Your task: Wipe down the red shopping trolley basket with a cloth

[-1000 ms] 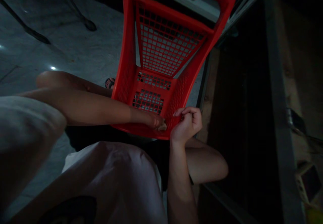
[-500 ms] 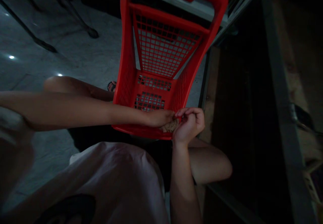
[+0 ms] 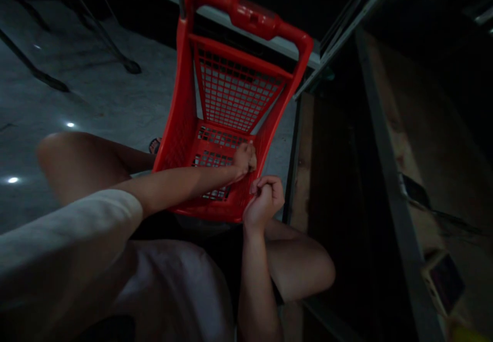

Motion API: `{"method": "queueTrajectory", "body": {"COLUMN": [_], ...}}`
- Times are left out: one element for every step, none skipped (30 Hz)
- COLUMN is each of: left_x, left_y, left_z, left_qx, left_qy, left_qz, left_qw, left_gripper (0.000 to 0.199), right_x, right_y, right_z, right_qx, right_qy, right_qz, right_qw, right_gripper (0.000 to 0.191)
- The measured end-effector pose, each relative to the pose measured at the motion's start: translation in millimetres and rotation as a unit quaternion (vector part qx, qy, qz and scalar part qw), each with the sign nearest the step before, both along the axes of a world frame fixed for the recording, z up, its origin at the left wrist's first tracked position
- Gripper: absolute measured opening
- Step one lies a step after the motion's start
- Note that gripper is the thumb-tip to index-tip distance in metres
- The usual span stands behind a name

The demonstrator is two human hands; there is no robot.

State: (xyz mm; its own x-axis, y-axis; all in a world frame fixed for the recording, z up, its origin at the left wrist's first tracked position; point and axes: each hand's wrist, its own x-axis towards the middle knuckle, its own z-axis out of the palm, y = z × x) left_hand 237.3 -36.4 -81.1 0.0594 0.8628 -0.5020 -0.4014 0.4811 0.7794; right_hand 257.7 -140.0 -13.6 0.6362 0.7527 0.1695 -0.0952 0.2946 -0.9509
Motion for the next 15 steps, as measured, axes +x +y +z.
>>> {"method": "queueTrajectory", "body": {"left_x": [4, 6, 8, 9, 9, 8, 7, 6, 6, 6, 6, 7, 7, 7, 6], "left_y": [1, 1, -1, -3, -3, -3, -1, 2, 5, 10, 14, 18, 21, 23, 25], "left_z": [4.3, 9.0, 14.3, 20.6, 28.2, 36.8, 46.2, 55.4, 63.7, 69.8, 73.1, 72.8, 69.0, 61.8, 51.8], "left_qx": [0.004, 0.009, 0.015, 0.025, 0.043, 0.068, 0.098, 0.128, 0.155, 0.177, 0.194, 0.209, 0.226, 0.240, 0.249], "left_qy": [-0.015, -0.022, -0.025, -0.019, -0.005, 0.011, 0.026, 0.036, 0.043, 0.048, 0.054, 0.063, 0.071, 0.077, 0.078], "left_qz": [0.016, 0.033, 0.048, 0.061, 0.064, 0.059, 0.048, 0.030, 0.013, -0.002, -0.013, -0.016, -0.016, -0.013, -0.007], "left_qw": [1.000, 0.999, 0.998, 0.998, 0.997, 0.996, 0.994, 0.991, 0.987, 0.983, 0.979, 0.976, 0.971, 0.968, 0.965], "left_gripper": [0.041, 0.042, 0.042, 0.042, 0.043, 0.044, 0.044, 0.044, 0.043, 0.041, 0.039, 0.037, 0.035, 0.033, 0.032], "right_x": [-1, -2, -3, -3, -4, -3, -1, 1, 5, 11, 18, 26, 34, 42, 50], "right_y": [0, 0, -1, -1, -2, -2, -1, 1, 5, 10, 17, 26, 35, 46, 57], "right_z": [-0.6, -1.2, -1.9, -2.5, -3.1, -3.6, -4.0, -4.6, -5.3, -6.5, -8.3, -10.9, -14.2, -18.1, -22.4], "right_qx": [-0.004, -0.008, -0.014, -0.020, -0.025, -0.029, -0.029, -0.030, -0.032, -0.036, -0.041, -0.046, -0.051, -0.054, -0.054], "right_qy": [-0.004, -0.007, -0.010, -0.013, -0.016, -0.018, -0.022, -0.031, -0.051, -0.077, -0.107, -0.135, -0.160, -0.177, -0.190], "right_qz": [0.002, 0.006, 0.010, 0.015, 0.023, 0.031, 0.035, 0.035, 0.028, 0.016, 0.001, -0.010, -0.014, -0.010, -0.002], "right_qw": [1.000, 1.000, 1.000, 1.000, 0.999, 0.999, 0.999, 0.998, 0.998, 0.996, 0.993, 0.990, 0.986, 0.983, 0.980], "right_gripper": [0.010, 0.011, 0.011, 0.012, 0.013, 0.013, 0.012, 0.011, 0.010, 0.013, 0.020, 0.026, 0.031, 0.035, 0.037]}}
